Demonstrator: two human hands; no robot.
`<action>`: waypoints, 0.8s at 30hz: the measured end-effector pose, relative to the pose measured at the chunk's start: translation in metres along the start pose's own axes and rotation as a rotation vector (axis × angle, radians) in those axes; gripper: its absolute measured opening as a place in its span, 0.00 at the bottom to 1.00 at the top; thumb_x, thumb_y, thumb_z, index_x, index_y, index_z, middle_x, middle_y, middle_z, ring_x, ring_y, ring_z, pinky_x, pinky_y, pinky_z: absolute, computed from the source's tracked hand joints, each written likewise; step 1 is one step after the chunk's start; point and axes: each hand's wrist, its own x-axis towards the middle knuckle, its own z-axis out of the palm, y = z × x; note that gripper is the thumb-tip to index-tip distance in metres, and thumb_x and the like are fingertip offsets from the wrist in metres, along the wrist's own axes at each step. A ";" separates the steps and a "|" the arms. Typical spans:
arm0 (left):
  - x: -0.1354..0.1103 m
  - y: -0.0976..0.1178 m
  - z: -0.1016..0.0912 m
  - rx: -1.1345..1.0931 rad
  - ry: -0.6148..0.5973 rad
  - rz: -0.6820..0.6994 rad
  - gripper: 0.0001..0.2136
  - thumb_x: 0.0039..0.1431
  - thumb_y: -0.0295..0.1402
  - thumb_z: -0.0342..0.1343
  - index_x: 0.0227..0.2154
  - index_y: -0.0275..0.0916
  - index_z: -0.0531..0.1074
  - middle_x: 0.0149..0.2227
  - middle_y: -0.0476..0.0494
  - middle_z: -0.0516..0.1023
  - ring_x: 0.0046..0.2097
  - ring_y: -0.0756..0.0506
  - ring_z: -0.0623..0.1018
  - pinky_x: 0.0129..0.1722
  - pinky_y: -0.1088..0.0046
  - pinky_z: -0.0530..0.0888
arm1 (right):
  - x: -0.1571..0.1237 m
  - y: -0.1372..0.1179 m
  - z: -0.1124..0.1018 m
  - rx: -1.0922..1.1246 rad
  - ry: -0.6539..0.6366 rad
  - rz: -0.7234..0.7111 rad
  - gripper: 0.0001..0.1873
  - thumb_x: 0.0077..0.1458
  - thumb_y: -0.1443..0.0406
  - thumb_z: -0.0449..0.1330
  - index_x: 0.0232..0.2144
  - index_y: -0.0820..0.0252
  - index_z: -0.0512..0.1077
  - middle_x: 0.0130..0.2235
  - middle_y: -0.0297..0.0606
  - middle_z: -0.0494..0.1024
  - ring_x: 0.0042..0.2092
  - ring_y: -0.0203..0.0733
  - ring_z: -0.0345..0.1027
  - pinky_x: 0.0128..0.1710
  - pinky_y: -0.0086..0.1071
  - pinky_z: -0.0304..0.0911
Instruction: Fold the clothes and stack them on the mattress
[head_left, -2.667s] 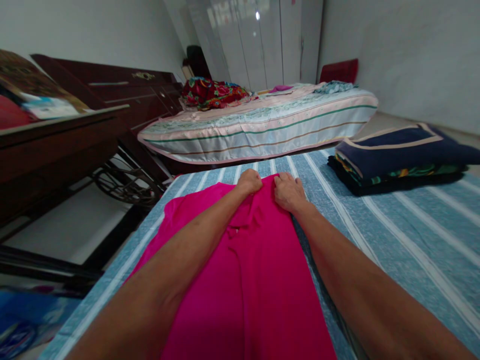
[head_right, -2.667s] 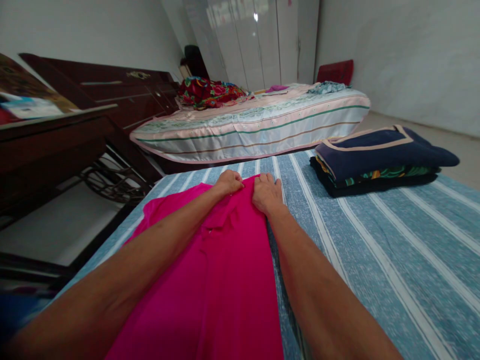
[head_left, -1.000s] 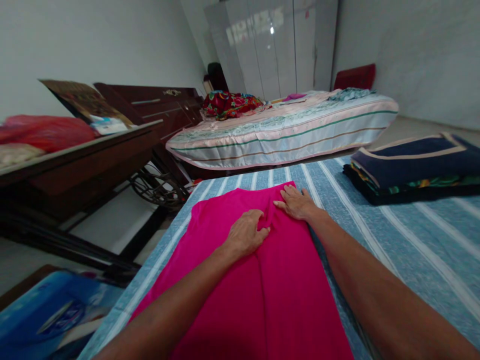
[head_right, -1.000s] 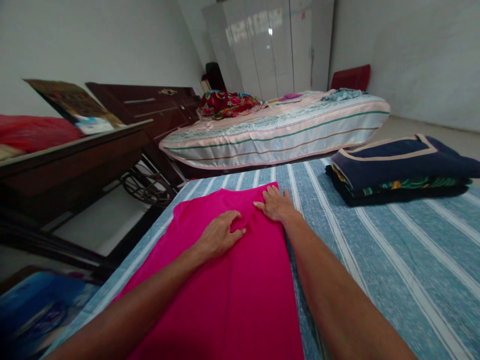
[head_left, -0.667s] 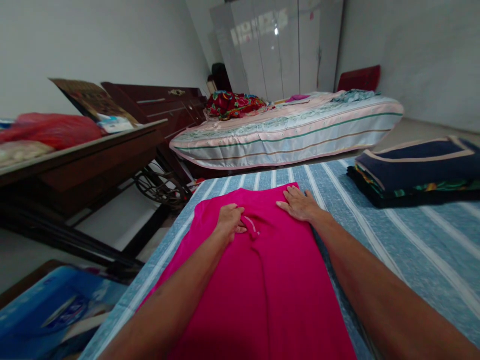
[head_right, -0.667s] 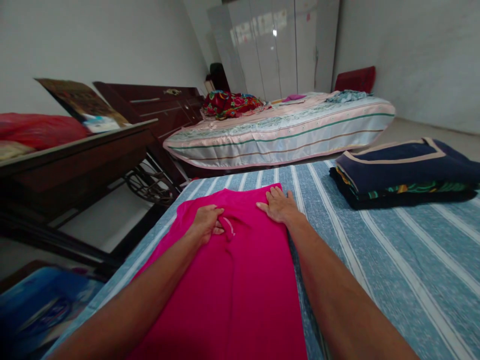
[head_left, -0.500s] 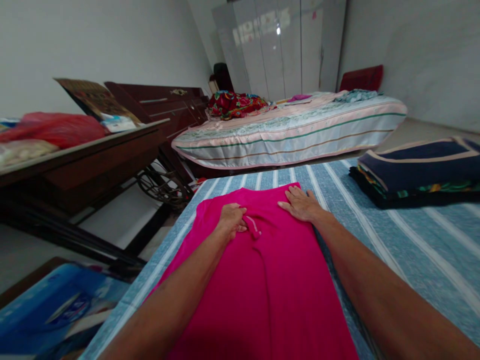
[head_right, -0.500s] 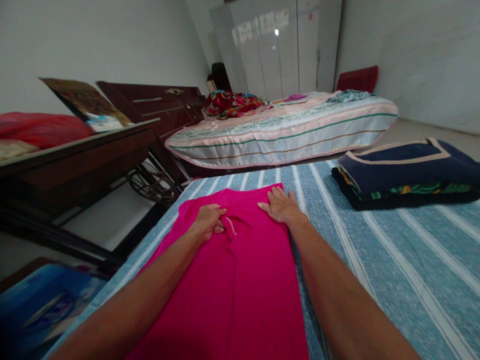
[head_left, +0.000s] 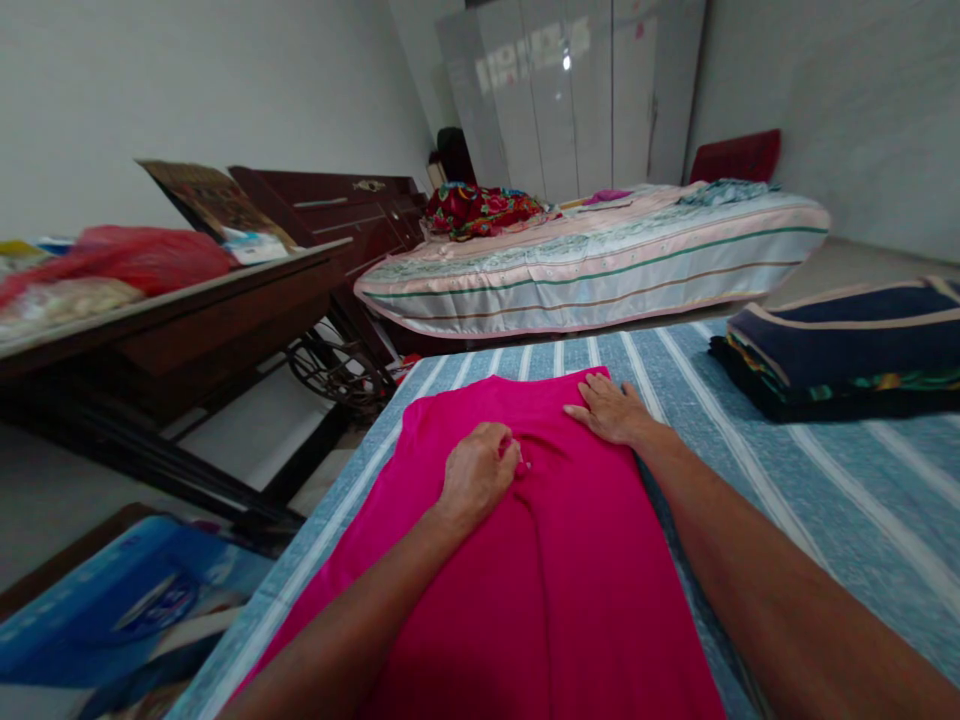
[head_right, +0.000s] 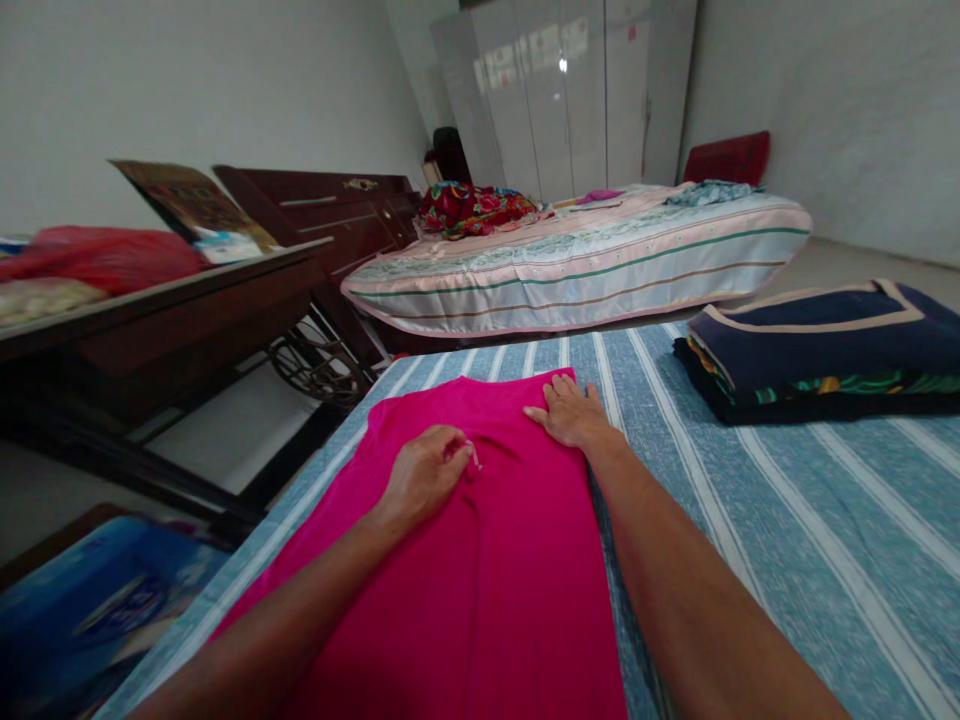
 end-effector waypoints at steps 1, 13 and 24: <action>-0.005 0.006 -0.002 -0.024 -0.024 0.000 0.08 0.56 0.34 0.49 0.30 0.38 0.72 0.32 0.45 0.75 0.35 0.47 0.73 0.34 0.73 0.65 | 0.000 0.000 0.000 -0.004 -0.003 -0.002 0.38 0.60 0.46 0.35 0.61 0.66 0.53 0.66 0.49 0.46 0.66 0.49 0.35 0.60 0.53 0.36; -0.024 0.007 -0.001 -0.352 -0.285 -0.079 0.03 0.45 0.31 0.58 0.22 0.38 0.72 0.24 0.52 0.68 0.28 0.51 0.68 0.27 0.75 0.61 | 0.002 0.007 0.009 -0.025 0.037 -0.026 0.35 0.61 0.48 0.36 0.60 0.63 0.55 0.65 0.49 0.49 0.66 0.50 0.37 0.59 0.53 0.39; -0.052 0.015 0.001 -0.437 -0.164 -0.059 0.03 0.45 0.24 0.55 0.22 0.38 0.70 0.28 0.50 0.67 0.31 0.50 0.68 0.30 0.76 0.62 | 0.001 0.005 0.011 -0.057 0.034 -0.020 0.35 0.61 0.47 0.37 0.61 0.65 0.54 0.65 0.49 0.49 0.65 0.49 0.40 0.59 0.53 0.40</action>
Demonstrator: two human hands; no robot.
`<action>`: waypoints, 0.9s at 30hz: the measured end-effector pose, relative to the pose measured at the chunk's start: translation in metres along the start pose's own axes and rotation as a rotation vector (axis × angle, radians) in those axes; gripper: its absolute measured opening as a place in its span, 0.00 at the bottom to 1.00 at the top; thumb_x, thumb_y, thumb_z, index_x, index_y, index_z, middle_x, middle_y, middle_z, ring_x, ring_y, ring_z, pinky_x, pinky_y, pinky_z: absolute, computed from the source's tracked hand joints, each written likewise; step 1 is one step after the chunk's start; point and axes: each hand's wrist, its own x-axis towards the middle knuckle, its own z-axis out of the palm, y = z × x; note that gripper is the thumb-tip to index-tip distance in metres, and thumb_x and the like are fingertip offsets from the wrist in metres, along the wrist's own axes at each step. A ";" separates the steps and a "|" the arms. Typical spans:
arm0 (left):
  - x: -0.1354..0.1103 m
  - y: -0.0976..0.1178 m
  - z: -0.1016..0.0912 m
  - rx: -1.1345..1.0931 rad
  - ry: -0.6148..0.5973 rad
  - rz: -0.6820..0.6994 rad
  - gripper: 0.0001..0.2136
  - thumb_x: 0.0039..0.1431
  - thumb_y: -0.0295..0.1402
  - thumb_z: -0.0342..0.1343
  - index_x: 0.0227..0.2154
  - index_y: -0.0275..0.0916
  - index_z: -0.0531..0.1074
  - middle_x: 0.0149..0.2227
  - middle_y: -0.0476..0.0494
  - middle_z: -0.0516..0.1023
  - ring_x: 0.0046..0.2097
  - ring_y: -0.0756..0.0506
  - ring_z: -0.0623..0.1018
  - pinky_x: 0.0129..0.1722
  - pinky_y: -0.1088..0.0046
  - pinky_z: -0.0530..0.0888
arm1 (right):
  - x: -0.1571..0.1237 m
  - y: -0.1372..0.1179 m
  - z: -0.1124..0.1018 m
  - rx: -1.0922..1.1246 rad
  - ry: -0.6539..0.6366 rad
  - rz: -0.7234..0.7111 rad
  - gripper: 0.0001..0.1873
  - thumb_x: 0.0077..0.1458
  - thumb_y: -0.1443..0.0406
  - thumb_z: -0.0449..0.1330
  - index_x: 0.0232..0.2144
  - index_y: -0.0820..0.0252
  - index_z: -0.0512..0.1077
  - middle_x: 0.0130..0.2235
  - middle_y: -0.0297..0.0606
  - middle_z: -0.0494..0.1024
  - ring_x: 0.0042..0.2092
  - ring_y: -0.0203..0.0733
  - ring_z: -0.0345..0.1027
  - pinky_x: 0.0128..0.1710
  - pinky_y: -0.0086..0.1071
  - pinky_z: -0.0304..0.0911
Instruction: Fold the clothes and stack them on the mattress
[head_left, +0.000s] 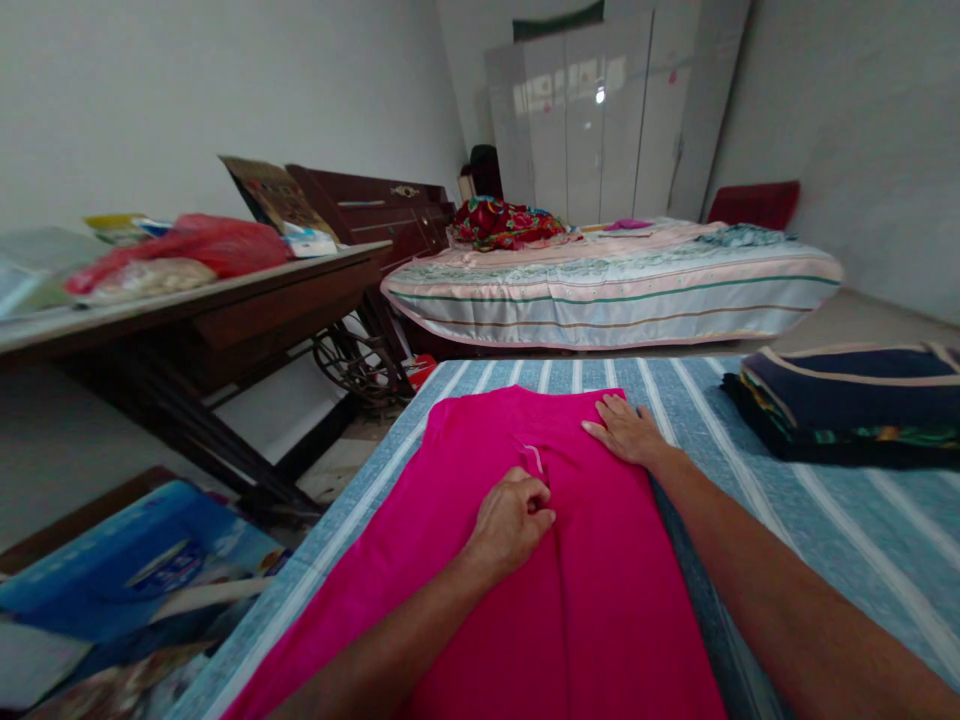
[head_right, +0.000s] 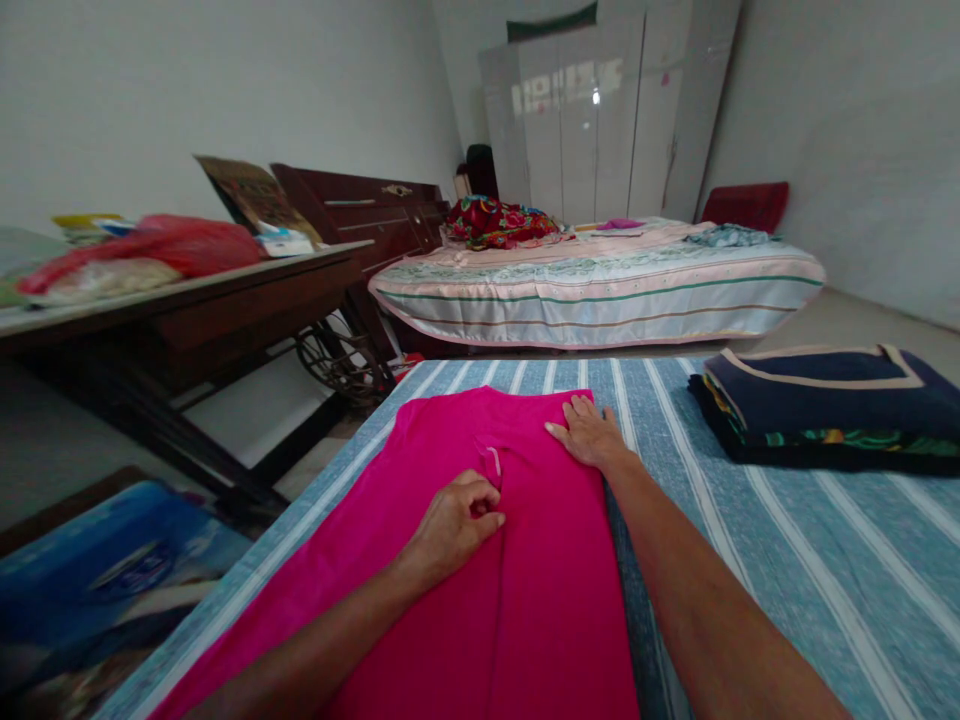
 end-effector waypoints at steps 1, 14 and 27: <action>-0.001 0.001 0.001 -0.003 0.004 0.002 0.03 0.46 0.24 0.55 0.22 0.38 0.71 0.28 0.50 0.67 0.31 0.50 0.68 0.30 0.76 0.62 | 0.000 0.000 -0.002 -0.002 -0.010 0.000 0.35 0.61 0.47 0.37 0.60 0.65 0.54 0.65 0.49 0.49 0.65 0.49 0.40 0.59 0.53 0.40; 0.015 -0.011 0.011 -0.383 -0.027 -0.136 0.06 0.42 0.23 0.52 0.22 0.37 0.72 0.21 0.54 0.69 0.26 0.52 0.68 0.26 0.77 0.63 | -0.103 -0.085 -0.031 0.195 0.206 -0.167 0.17 0.51 0.71 0.50 0.41 0.56 0.72 0.40 0.38 0.76 0.45 0.41 0.68 0.45 0.30 0.60; -0.006 -0.004 0.003 -0.312 -0.116 0.084 0.12 0.45 0.22 0.46 0.28 0.39 0.74 0.27 0.51 0.75 0.32 0.49 0.72 0.33 0.77 0.66 | -0.120 -0.096 -0.009 0.213 0.289 -0.246 0.09 0.52 0.68 0.54 0.36 0.58 0.73 0.34 0.40 0.72 0.39 0.46 0.65 0.40 0.35 0.61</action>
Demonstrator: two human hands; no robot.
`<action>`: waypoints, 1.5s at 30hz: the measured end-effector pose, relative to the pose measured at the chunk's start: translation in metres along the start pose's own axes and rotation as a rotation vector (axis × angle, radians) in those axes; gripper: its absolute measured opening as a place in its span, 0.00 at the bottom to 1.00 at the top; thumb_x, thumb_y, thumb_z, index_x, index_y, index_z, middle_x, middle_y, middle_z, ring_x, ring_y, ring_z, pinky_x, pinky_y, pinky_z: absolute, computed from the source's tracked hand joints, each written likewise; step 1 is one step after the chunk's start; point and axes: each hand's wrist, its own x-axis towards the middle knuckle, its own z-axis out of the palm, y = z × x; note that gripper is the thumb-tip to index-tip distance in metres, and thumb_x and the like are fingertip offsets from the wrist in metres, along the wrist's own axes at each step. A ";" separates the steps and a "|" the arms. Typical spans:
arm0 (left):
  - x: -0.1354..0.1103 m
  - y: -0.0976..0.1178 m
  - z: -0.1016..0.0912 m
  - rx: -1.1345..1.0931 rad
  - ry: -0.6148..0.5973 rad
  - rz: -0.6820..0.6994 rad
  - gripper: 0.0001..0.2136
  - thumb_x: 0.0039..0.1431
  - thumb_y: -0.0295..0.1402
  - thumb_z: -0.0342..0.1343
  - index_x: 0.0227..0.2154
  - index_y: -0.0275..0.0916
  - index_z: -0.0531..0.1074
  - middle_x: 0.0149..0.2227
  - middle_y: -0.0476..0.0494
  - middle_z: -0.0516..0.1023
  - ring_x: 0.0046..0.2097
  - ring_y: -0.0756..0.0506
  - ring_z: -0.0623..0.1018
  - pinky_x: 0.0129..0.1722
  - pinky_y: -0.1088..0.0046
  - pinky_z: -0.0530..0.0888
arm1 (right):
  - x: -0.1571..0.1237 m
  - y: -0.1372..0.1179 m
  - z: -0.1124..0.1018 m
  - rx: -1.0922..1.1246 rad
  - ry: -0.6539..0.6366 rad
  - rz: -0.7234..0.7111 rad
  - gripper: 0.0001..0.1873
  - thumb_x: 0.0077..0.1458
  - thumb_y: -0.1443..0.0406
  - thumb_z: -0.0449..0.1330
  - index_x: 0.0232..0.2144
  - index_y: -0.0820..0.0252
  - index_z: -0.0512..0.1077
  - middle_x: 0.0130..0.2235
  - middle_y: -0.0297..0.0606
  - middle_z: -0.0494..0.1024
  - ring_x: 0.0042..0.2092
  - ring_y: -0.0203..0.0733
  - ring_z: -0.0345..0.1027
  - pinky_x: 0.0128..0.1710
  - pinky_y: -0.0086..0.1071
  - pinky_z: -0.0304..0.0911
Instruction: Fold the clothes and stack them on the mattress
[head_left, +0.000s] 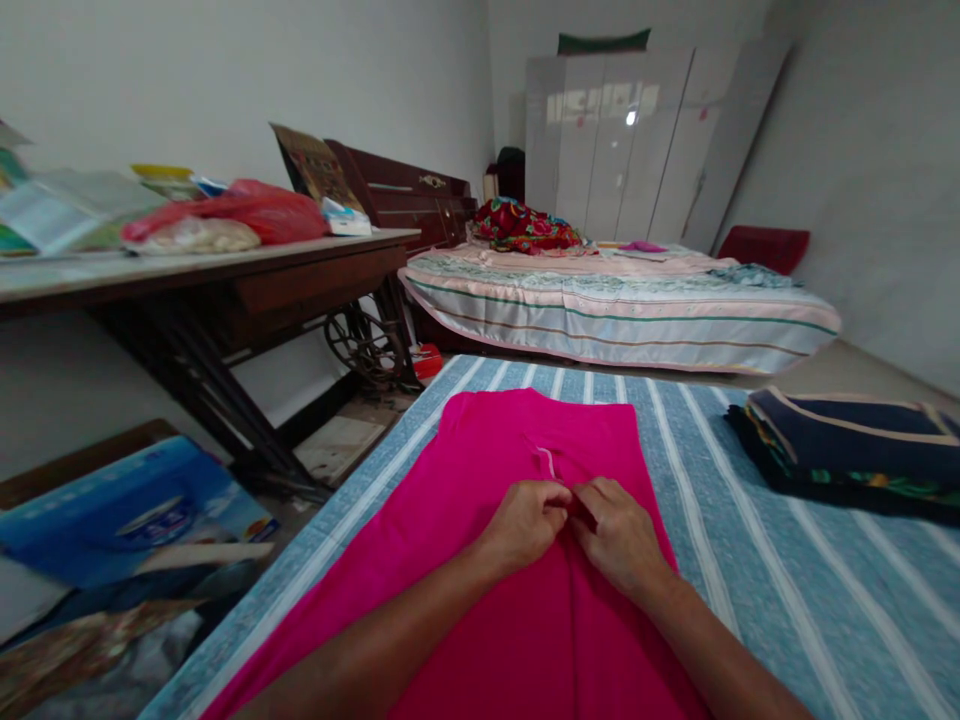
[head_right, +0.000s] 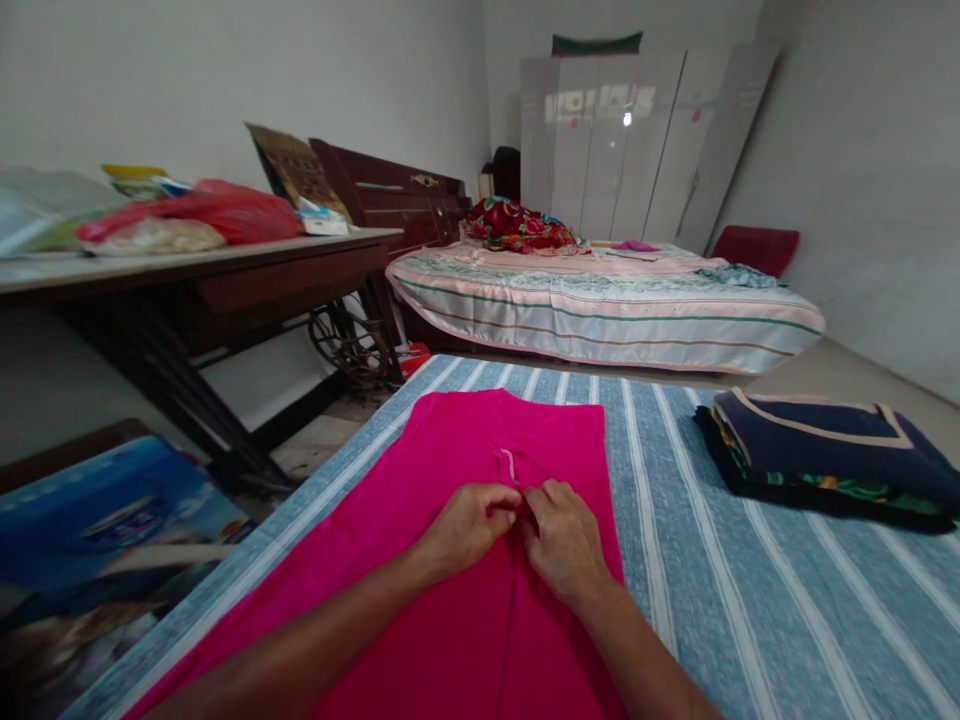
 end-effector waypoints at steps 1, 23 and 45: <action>-0.001 -0.001 0.000 -0.013 0.009 0.026 0.13 0.46 0.22 0.46 0.30 0.39 0.75 0.29 0.51 0.76 0.33 0.49 0.73 0.34 0.77 0.67 | -0.001 0.001 0.003 0.012 0.035 -0.017 0.08 0.52 0.69 0.54 0.34 0.59 0.72 0.33 0.40 0.72 0.38 0.45 0.65 0.38 0.35 0.61; 0.064 -0.035 -0.029 0.642 0.246 -0.130 0.08 0.54 0.30 0.52 0.37 0.40 0.72 0.37 0.46 0.75 0.40 0.47 0.74 0.37 0.74 0.70 | -0.008 0.012 0.010 0.198 0.229 -0.187 0.05 0.50 0.72 0.56 0.26 0.58 0.64 0.33 0.39 0.71 0.37 0.41 0.64 0.37 0.32 0.59; 0.066 -0.049 -0.025 0.646 0.306 -0.134 0.12 0.56 0.32 0.49 0.42 0.45 0.71 0.37 0.48 0.73 0.39 0.48 0.74 0.36 0.76 0.69 | -0.007 0.014 0.012 0.289 0.260 -0.055 0.09 0.56 0.66 0.53 0.24 0.58 0.67 0.29 0.38 0.71 0.33 0.39 0.66 0.36 0.32 0.60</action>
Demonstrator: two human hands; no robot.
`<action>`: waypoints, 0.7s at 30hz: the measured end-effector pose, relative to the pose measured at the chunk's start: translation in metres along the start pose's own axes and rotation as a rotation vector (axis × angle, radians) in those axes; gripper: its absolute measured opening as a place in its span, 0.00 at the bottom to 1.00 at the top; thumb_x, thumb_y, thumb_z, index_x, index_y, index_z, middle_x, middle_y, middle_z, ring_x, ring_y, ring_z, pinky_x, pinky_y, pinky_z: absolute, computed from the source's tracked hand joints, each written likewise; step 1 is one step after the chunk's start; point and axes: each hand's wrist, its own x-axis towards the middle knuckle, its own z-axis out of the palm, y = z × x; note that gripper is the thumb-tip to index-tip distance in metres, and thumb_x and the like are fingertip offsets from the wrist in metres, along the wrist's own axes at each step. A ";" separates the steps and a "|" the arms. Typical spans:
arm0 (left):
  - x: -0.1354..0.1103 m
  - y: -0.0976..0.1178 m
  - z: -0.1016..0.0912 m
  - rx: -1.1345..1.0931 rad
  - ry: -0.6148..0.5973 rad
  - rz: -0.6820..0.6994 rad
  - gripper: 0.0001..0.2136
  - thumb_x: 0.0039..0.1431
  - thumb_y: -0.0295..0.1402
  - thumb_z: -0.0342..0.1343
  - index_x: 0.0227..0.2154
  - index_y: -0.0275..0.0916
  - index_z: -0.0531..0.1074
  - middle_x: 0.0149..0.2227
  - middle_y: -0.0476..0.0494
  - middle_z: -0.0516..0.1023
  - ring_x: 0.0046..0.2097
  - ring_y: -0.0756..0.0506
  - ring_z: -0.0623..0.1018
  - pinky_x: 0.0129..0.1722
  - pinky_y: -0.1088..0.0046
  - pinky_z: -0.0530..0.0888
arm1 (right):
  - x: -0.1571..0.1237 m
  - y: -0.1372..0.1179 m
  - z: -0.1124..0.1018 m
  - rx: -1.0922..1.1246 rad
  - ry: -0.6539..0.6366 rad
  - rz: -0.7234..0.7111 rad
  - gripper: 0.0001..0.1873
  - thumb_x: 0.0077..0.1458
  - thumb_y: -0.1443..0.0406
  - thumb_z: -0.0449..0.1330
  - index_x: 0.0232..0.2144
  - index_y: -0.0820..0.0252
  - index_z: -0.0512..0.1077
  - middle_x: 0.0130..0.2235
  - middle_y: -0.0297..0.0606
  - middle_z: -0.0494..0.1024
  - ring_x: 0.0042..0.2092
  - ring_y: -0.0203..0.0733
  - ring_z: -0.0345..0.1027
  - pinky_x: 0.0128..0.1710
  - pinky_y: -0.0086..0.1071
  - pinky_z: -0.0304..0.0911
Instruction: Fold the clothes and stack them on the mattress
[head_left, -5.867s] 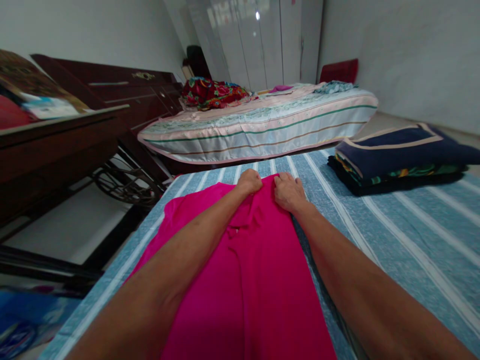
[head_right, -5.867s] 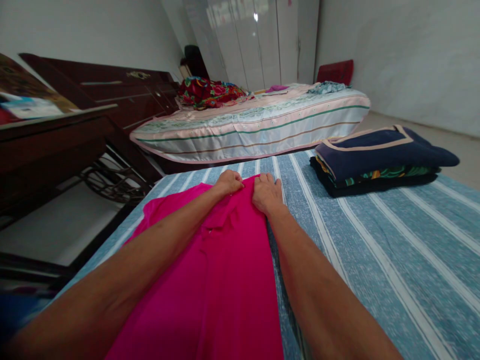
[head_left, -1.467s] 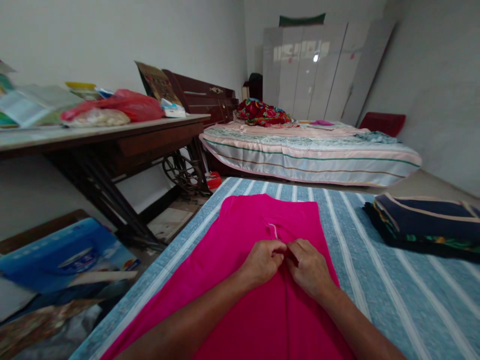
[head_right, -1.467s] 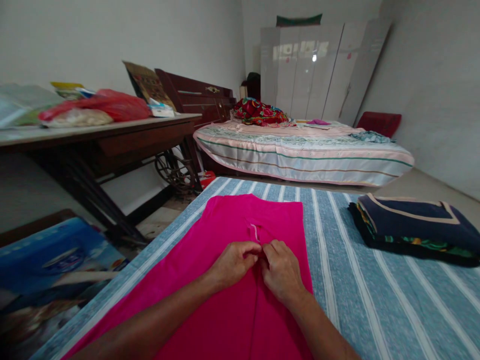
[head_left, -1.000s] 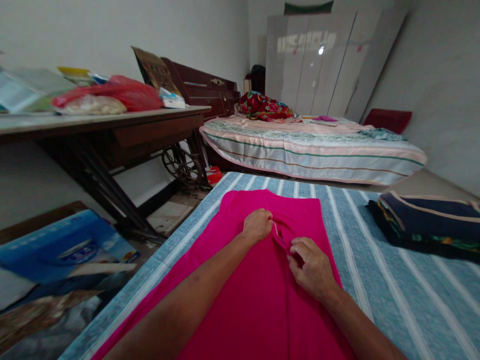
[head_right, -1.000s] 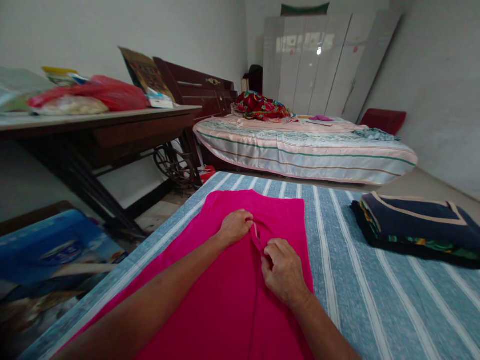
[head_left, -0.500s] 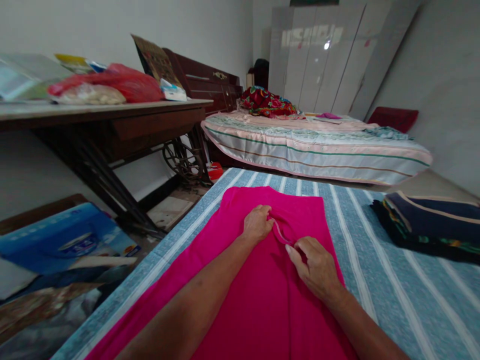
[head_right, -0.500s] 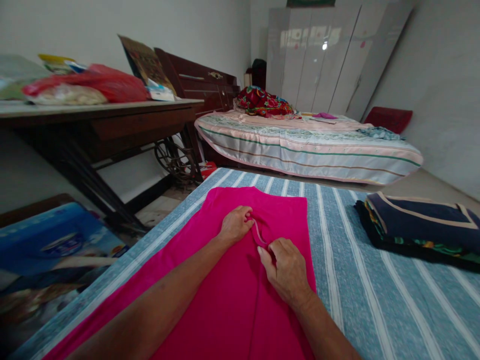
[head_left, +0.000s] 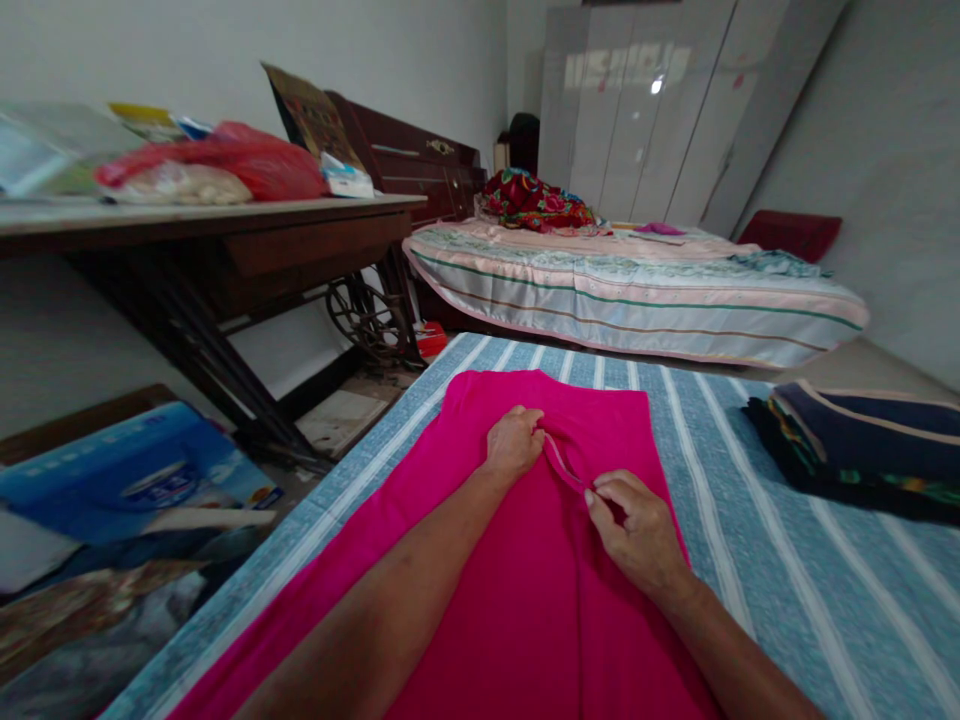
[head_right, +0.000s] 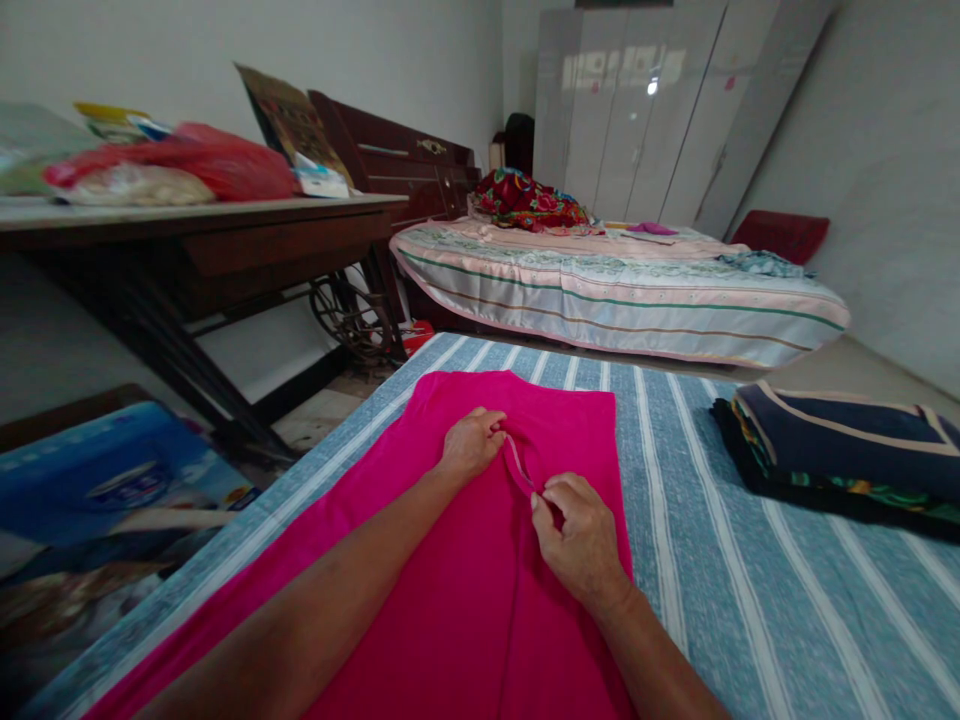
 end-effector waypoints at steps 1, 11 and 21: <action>0.000 0.000 0.000 0.008 -0.002 -0.002 0.11 0.56 0.32 0.49 0.42 0.45 0.71 0.37 0.49 0.73 0.39 0.48 0.74 0.36 0.76 0.69 | 0.000 0.000 0.000 -0.016 -0.004 0.013 0.10 0.57 0.65 0.52 0.24 0.58 0.67 0.28 0.37 0.71 0.33 0.39 0.65 0.35 0.32 0.60; -0.001 0.006 -0.007 0.057 -0.040 -0.005 0.08 0.57 0.31 0.49 0.35 0.43 0.72 0.36 0.47 0.72 0.38 0.48 0.74 0.35 0.75 0.70 | 0.001 0.000 0.000 -0.071 -0.008 0.038 0.08 0.55 0.64 0.54 0.27 0.58 0.71 0.27 0.37 0.72 0.32 0.39 0.66 0.34 0.32 0.61; 0.002 0.007 -0.008 0.079 -0.060 -0.001 0.09 0.57 0.32 0.47 0.34 0.43 0.73 0.35 0.46 0.72 0.39 0.46 0.74 0.36 0.73 0.70 | 0.001 0.002 -0.002 0.065 -0.029 0.113 0.08 0.50 0.69 0.53 0.24 0.58 0.71 0.29 0.37 0.73 0.33 0.40 0.67 0.36 0.33 0.63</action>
